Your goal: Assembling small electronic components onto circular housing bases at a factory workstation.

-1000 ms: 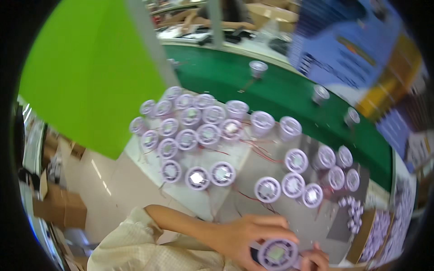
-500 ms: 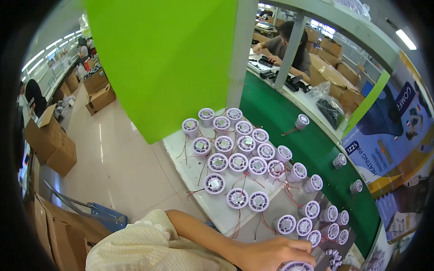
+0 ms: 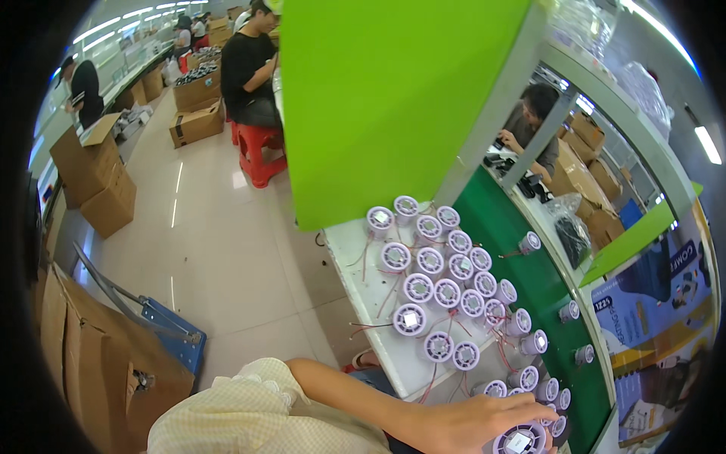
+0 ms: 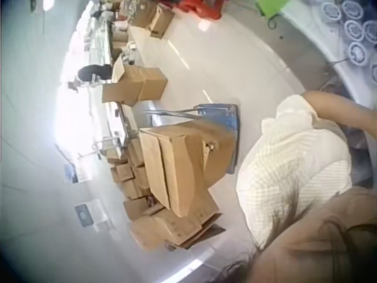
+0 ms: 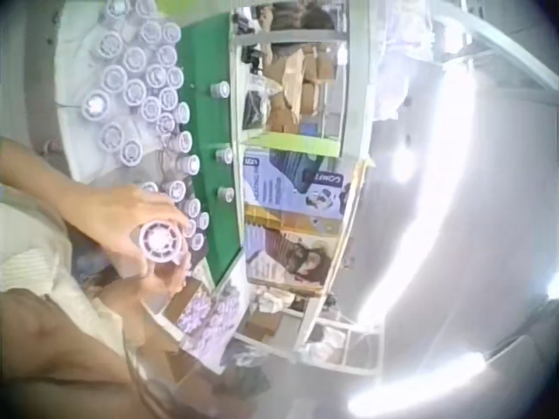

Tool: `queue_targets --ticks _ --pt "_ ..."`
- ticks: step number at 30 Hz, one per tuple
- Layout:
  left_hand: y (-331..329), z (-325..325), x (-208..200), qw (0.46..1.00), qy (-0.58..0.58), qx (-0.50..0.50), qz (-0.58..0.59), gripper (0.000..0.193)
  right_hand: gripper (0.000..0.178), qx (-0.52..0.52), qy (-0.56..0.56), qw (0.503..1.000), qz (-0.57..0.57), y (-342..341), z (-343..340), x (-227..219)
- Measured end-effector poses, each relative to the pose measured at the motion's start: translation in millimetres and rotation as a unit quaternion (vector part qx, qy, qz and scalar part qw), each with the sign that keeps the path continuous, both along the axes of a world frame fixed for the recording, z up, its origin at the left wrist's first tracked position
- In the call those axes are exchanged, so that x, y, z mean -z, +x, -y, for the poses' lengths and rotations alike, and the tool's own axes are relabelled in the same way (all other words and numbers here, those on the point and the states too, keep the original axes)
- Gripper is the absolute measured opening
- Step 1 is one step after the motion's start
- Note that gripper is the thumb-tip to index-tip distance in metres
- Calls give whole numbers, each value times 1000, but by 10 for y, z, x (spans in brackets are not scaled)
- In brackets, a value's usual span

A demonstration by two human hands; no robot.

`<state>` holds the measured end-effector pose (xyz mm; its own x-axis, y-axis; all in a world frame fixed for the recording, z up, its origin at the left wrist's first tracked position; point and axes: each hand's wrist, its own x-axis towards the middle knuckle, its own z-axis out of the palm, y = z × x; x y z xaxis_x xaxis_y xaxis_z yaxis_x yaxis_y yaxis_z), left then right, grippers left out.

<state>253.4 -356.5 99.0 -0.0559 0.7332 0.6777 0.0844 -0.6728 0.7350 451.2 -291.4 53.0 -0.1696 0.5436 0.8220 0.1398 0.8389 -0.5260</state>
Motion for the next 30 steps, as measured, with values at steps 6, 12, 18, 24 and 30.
queue_targets --ticks 6,12,18,24,30 --pt "-344 481 -9 996 -8 -89 -4 55 94 -93 59 993 32 -212 -166 198" --pt "-2046 1519 537 862 -43 -486 141 8 100 -19 -30 997 -68 -464 57 26" --pt "-5014 1542 963 456 -321 -829 -35 74 94 -64 -82 994 -39 -91 -258 206" --pt "-6594 100 1818 573 -502 -647 -24 102 89 28 -88 996 -14 -164 -60 24" --pt "-8079 264 2580 575 -445 -682 -85 76 88 47 -46 997 41 -242 5 -52"
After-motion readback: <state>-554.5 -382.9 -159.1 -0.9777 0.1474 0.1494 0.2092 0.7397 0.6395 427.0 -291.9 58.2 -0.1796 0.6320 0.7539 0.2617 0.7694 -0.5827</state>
